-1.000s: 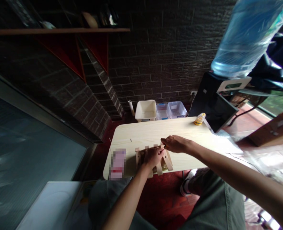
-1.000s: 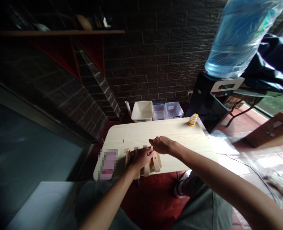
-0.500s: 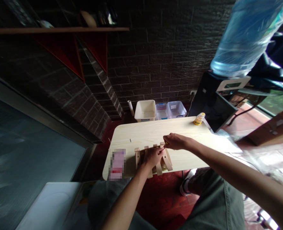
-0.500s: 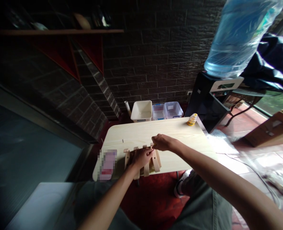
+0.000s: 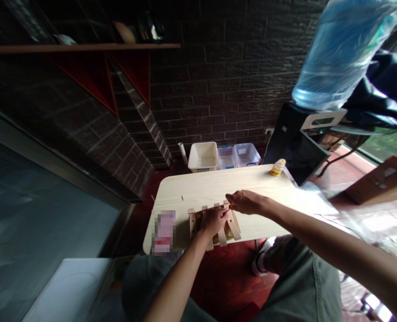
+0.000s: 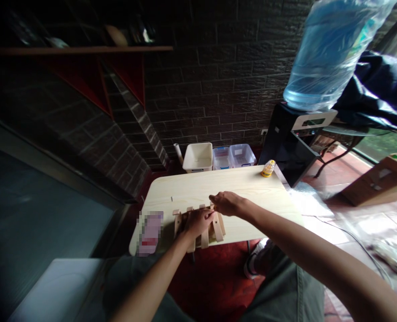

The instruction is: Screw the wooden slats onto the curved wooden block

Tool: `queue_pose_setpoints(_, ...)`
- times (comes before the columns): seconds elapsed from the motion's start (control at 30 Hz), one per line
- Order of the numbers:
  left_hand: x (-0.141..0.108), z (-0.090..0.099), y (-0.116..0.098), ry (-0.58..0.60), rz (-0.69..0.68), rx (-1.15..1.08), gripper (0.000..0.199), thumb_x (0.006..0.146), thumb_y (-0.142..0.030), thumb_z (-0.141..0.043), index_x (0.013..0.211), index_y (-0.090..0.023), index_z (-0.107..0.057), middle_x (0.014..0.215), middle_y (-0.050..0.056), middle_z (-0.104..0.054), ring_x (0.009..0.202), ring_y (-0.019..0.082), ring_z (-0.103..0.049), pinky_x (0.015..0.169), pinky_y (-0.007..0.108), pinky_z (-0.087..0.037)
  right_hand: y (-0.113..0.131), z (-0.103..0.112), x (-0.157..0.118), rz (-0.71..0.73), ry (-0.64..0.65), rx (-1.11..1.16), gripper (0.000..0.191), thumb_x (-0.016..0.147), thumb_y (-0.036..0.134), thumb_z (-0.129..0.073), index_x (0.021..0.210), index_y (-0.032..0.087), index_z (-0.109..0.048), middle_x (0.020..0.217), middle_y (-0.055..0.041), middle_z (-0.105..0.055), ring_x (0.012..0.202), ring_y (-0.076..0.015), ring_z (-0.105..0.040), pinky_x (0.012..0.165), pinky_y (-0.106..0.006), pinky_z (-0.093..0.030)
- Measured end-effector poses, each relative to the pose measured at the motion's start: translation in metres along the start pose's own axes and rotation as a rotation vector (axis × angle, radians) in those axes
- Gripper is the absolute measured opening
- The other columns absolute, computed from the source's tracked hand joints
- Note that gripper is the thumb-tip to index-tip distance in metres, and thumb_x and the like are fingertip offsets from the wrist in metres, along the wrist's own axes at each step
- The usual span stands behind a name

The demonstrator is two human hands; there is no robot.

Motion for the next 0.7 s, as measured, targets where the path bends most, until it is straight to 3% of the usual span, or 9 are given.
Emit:
queue_pose_setpoints(0.33,0.000,0.000,0.000,-0.021,0.011,0.016,0.027,0.093,-0.036,-0.050,0.102,-0.025,-0.073,0.094,0.005,-0.074,0.087,0.019,-0.067,0.077,0.028,-0.044,-0.007,0.001,0.002,-0.049,0.003,0.034,0.029,0.094,0.037,-0.050,0.106,0.012,-0.059,0.091,-0.0145,-0.071,0.083,-0.0235,-0.069,0.060,-0.026,-0.041)
queue_pose_setpoints(0.7,-0.003,0.005,-0.004,-0.036,-0.038,0.063,0.028,0.093,-0.030,-0.049,0.077,-0.019,-0.069,0.071,0.002,-0.066,0.065,0.013,-0.058,0.065,0.024,-0.037,0.008,0.009,-0.001,0.048,-0.022,-0.018,0.028,0.093,0.028,-0.047,0.114,0.015,-0.059,0.093,-0.0134,-0.071,0.081,-0.0240,-0.069,0.060,-0.028,-0.045)
Point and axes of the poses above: each hand's wrist, its own x-axis towards the middle knuckle, its own z-axis out of the back of the hand, y = z × x, the point moved 4 cm from there along x, towards the middle knuckle
